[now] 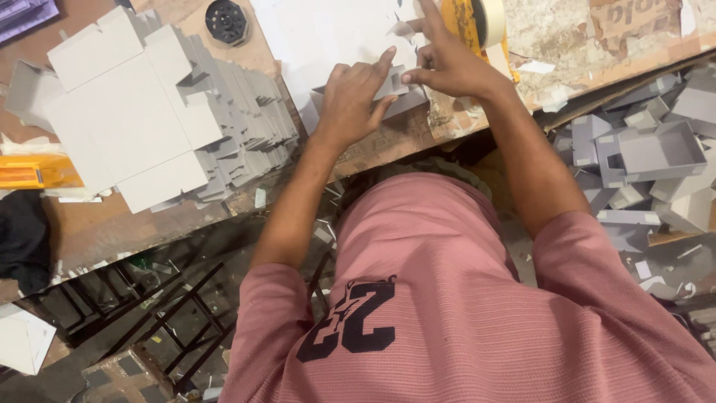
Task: The person folds flat white cardboard pieces into small boxes and secures the edges with tape from a yellow dispenser. They repeatedly pick up new pieces, fold them, apply tape, and place the finished boxes into a nearby bin.
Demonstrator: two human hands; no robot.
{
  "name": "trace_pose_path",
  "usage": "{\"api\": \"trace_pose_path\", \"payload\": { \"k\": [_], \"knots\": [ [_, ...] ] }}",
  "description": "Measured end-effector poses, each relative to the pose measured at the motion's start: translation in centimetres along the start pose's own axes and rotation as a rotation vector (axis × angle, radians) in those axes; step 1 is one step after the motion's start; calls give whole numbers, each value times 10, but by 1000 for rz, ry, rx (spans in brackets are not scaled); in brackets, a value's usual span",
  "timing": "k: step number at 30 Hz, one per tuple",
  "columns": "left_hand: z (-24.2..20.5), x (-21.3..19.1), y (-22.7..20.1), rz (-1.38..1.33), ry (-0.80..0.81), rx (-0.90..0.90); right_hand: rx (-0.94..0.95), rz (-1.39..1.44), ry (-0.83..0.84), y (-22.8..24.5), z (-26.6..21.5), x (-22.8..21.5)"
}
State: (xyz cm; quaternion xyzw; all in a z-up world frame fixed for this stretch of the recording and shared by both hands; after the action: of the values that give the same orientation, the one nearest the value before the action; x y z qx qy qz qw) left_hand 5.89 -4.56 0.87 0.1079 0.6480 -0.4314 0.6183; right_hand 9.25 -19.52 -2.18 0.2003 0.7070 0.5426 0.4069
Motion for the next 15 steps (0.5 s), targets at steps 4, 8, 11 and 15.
{"api": "trace_pose_path", "payload": {
  "k": [4, 8, 11, 15],
  "knots": [
    [3, 6, 6, -17, 40, -34, 92, 23, 1, -5, 9, -1],
    [1, 1, 2, -25, -40, 19, 279, 401, -88, -44, 13, 13],
    [7, -2, 5, -34, -10, -2, 293, 529, -257, -69, 8, 28],
    [2, 5, 4, -25, 50, -71, 222, 536, -476, -97, -13, 39]
  ]
}}
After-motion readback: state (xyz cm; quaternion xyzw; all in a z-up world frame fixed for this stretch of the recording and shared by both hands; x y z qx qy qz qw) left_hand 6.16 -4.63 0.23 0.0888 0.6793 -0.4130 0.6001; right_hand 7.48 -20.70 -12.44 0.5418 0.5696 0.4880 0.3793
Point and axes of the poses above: each hand's wrist, its own z-axis towards the middle knuckle, its own x-axis out of the palm, y = z × x, the point moved 9 cm from there along z, towards the middle knuckle, and after that the axes turned 8 degrees about y, right-handed, at the moved point
